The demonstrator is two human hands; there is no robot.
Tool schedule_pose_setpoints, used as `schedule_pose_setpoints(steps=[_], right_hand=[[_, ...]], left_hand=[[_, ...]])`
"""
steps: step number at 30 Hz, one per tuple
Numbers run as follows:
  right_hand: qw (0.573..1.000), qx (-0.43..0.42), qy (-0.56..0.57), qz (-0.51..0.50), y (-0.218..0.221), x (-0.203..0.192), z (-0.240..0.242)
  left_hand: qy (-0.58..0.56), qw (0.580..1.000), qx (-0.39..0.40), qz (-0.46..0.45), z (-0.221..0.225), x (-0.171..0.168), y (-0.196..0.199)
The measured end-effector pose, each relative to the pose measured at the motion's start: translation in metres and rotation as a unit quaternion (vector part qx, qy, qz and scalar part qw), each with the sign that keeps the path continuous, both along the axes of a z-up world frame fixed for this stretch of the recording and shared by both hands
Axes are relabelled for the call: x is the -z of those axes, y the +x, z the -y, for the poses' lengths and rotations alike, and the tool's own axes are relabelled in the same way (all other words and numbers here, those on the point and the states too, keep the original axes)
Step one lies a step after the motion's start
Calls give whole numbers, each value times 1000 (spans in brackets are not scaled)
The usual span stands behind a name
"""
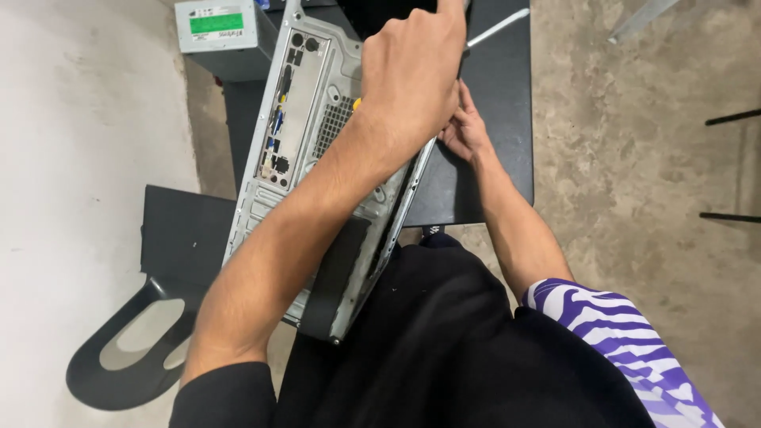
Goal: Reinstalling a motherboard and other internal components into a computer case using a screwdriver.
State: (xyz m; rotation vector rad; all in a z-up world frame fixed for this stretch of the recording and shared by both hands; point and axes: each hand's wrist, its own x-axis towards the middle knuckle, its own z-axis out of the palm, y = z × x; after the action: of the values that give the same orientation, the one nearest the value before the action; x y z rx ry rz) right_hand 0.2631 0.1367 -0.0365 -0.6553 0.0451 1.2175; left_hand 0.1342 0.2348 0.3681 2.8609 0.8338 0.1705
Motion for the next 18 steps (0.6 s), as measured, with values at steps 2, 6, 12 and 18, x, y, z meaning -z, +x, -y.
schedule_pose_setpoints(steps=[2, 6, 12, 18], right_hand=[[999, -12, 31, 4, -4, -7, 5], [997, -19, 70, 12, -9, -20, 4], [996, -12, 89, 9, -25, -32, -1], [994, -10, 108, 2, -44, -44, -6]], left_hand=[[-2, 1000, 4, 16, 4, -4, -7], [-31, 999, 9, 20, 15, -16, -9], [-33, 999, 22, 7, 23, -33, -14], [-41, 999, 31, -1, 26, -44, -14]])
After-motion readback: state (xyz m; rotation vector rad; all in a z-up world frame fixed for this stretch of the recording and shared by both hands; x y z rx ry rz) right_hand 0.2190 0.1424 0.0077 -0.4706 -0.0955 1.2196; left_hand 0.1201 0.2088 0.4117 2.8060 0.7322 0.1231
